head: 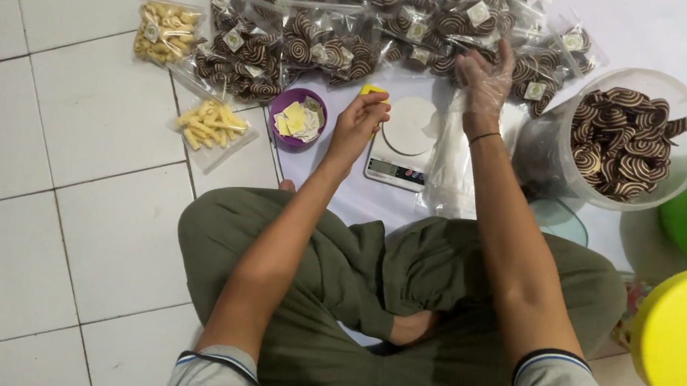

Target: A person sitting on the floor weighs cookies on a digital scale and places them into plastic bags for packaging.

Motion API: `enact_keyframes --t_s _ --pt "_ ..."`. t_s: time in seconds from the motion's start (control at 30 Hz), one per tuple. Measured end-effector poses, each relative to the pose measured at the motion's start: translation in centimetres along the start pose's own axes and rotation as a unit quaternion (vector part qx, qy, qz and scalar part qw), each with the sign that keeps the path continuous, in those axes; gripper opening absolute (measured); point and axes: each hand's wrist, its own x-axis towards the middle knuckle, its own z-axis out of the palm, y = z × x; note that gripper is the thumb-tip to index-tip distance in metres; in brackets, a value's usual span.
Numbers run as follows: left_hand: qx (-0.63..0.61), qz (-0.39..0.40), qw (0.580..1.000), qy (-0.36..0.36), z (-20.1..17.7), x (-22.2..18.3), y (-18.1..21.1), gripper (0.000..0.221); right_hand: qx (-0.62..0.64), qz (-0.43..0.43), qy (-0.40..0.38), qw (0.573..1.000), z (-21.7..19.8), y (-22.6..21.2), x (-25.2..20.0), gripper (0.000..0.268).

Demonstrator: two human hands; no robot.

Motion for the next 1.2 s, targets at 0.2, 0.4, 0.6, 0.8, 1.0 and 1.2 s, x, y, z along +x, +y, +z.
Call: enact_keyframes --t_s 0.2,0.4,0.6,0.8,1.0,1.2 --pt "0.124 0.114 0.986 0.002 0.2 -0.1 -1.0 0.024 -0.351 -0.031 -0.016 0.936 -1.2 -4.5 -3.3 0.038" --pt "0.355 0.217 0.894 -0.168 2.1 -2.4 -2.3 0.019 -0.78 0.019 -0.187 0.597 -7.7 -7.4 -7.6 0.043" --pt "0.512 0.273 0.779 -0.238 6.2 -4.8 -6.0 0.012 -0.863 0.055 -0.259 0.43 -7.6 -6.9 -13.0 0.042" --pt "0.538 0.296 0.765 -0.197 7.9 -5.7 -10.1 0.02 -0.872 0.01 -0.255 0.419 -4.7 -8.5 -15.1 0.04" --pt "0.604 0.285 0.718 -0.194 8.7 -5.2 -9.9 0.034 -0.852 0.072 -0.252 0.453 -2.6 -10.4 -16.6 0.031" --pt "0.57 0.307 0.755 -0.108 9.9 -4.0 -9.8 0.019 -0.834 0.054 -0.178 0.52 -7.1 -7.3 -14.4 0.02"
